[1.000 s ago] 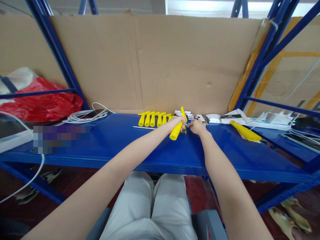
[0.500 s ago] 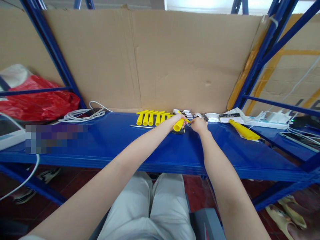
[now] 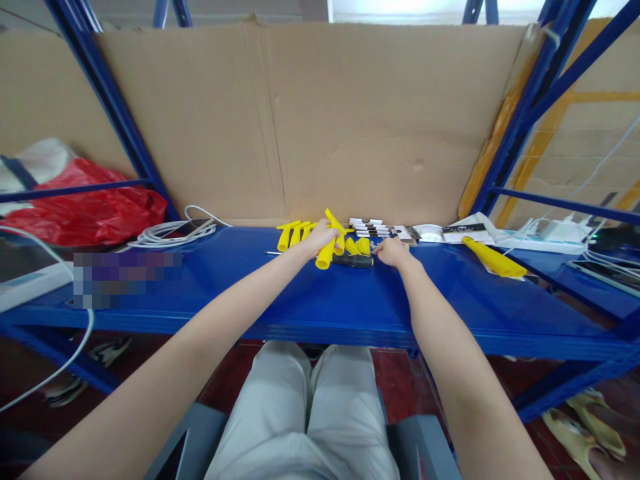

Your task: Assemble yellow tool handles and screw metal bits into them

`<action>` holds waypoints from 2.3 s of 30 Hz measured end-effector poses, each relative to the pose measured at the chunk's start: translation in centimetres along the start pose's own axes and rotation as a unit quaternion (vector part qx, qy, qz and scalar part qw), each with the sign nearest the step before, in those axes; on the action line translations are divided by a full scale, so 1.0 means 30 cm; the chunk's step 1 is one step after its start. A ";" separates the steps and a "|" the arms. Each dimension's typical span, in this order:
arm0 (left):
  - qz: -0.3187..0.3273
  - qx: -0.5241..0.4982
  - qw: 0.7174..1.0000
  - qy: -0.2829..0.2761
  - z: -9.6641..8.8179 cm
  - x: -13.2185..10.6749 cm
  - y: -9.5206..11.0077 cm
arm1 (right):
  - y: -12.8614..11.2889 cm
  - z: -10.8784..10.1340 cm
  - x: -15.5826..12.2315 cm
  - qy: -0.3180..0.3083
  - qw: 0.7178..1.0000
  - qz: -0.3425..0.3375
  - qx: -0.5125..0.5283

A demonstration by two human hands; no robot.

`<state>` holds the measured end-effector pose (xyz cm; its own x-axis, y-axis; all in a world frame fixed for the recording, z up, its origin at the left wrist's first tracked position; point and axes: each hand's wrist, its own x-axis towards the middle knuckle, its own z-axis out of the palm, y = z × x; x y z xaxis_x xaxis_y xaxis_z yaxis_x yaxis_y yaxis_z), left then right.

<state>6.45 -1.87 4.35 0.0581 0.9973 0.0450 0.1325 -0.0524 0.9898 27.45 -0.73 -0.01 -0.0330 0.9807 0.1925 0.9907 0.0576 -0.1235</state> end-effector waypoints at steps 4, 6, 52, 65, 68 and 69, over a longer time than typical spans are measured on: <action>0.025 0.029 0.999 0.025 -0.088 -0.008 -0.021 | -0.015 -0.009 -0.013 0.021 1.000 -0.001 -0.013; 0.041 0.016 0.998 0.035 -0.114 -0.013 -0.036 | -0.024 -0.015 -0.020 0.024 1.000 -0.013 -0.013; 0.077 0.033 0.994 0.076 -0.165 0.004 -0.140 | -0.115 -0.100 -0.090 0.003 0.991 -0.130 0.033; 0.056 -0.055 0.990 0.120 -0.177 -0.005 -0.107 | -0.008 -0.193 -0.140 0.009 0.871 -0.097 0.482; 0.028 -0.068 0.990 0.122 -0.177 -0.005 -0.099 | -0.013 -0.198 -0.142 0.032 0.836 -0.068 0.543; 0.020 -0.072 0.990 0.123 -0.178 -0.003 -0.099 | -0.013 -0.200 -0.140 0.037 0.828 -0.055 0.556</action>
<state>0.77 -1.54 2.13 -0.1851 0.9777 0.0987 -0.0076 -0.1019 0.9948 28.00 -5.99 5.06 -0.0664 0.9462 0.3166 0.2455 0.3231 -0.9140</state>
